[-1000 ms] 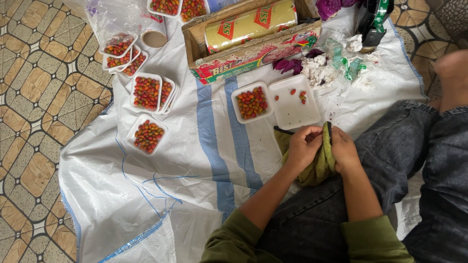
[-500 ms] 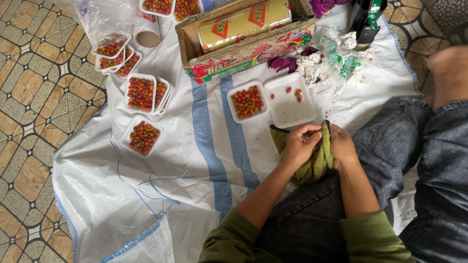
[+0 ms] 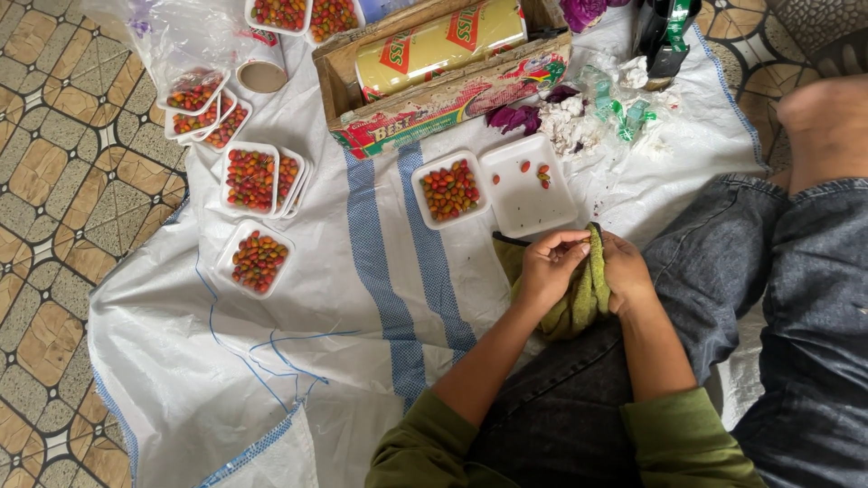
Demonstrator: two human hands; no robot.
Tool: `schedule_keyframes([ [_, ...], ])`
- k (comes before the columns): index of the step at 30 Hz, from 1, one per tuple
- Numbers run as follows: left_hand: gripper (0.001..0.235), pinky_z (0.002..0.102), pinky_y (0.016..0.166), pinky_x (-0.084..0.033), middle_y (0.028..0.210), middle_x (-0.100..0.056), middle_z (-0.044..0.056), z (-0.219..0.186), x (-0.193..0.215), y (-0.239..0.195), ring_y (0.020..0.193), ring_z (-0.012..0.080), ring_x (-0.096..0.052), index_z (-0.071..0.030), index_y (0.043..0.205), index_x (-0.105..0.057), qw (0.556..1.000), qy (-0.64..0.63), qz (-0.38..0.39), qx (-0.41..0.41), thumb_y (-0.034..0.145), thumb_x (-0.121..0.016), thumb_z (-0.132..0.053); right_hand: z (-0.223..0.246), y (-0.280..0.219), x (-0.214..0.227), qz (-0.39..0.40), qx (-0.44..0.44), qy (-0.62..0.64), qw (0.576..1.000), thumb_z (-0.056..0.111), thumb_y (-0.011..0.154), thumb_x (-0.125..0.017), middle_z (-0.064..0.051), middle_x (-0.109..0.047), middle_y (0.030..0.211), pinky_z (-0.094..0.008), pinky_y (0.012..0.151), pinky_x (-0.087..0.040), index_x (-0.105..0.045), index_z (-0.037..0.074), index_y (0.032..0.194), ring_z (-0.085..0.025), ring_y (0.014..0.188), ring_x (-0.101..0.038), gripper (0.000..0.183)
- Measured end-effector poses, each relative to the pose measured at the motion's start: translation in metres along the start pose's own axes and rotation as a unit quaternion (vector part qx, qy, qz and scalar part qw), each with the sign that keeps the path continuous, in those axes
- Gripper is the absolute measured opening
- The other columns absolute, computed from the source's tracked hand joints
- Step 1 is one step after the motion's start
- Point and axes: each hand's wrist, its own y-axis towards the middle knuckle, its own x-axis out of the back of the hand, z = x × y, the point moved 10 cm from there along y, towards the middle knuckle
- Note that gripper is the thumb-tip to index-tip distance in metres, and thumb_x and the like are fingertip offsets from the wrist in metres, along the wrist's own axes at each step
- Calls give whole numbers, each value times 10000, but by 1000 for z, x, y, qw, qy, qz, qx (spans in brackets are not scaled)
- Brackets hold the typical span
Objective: The person sits on the floor and wipes small red and orange fruits with a green cloth. They pick up fruits from a white tray, wipe them, and place them into a container. The process is repeated for multiple fruits.
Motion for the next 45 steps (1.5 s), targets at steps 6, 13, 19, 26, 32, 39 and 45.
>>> schedule_keyframes([
  [6,219,130,587,-515,819,-675,17,-2,-6,0,663,0,-566,-123,1090,-796,1000,-5,8,5,873,-815,-102,-7,11,11,-23,2,9,1000,273,1071,-625,-102,-698,774,-297,639,-574,-752,62,1024,-166,665,-664,251],
  [13,221,167,595,-530,824,-688,34,18,-3,4,666,27,-591,-98,1097,-794,1000,15,15,-2,878,-790,-66,-5,10,8,-14,5,-9,1000,244,1070,-559,-132,-657,767,-376,702,-565,-750,51,980,-230,712,-637,287],
  [19,217,195,593,-537,819,-672,49,17,3,3,673,42,-611,-70,1106,-780,1000,21,8,-4,891,-782,-51,-9,15,9,-2,28,-26,999,257,1088,-557,-80,-654,754,-285,673,-560,-736,35,975,-163,692,-634,306],
  [26,217,175,579,-526,807,-674,52,13,1,3,646,35,-599,-81,1093,-786,1000,11,11,-2,877,-809,-84,-9,21,10,-5,32,-17,999,208,1071,-581,-62,-678,743,-268,649,-562,-726,35,955,-136,660,-648,254],
  [32,217,186,594,-527,830,-688,63,11,2,1,667,38,-595,-72,1108,-784,1000,13,7,2,895,-810,-106,1,-5,9,-1,8,-20,1000,212,1077,-564,-87,-695,781,-292,663,-570,-733,16,1004,-153,684,-656,270],
  [39,214,193,616,-512,839,-686,66,3,7,3,683,43,-558,-67,1102,-779,1000,24,-5,-14,894,-814,-103,-12,-1,13,-2,-36,-47,998,278,1066,-586,-133,-719,836,-351,689,-581,-735,0,1120,-208,725,-680,319],
  [45,204,229,655,-512,872,-696,77,-5,13,7,707,70,-572,-93,1135,-773,998,51,-16,-38,936,-795,-135,-19,6,0,35,-41,-48,997,313,1062,-593,-135,-720,854,-357,697,-578,-734,0,1149,-216,747,-690,353],
])
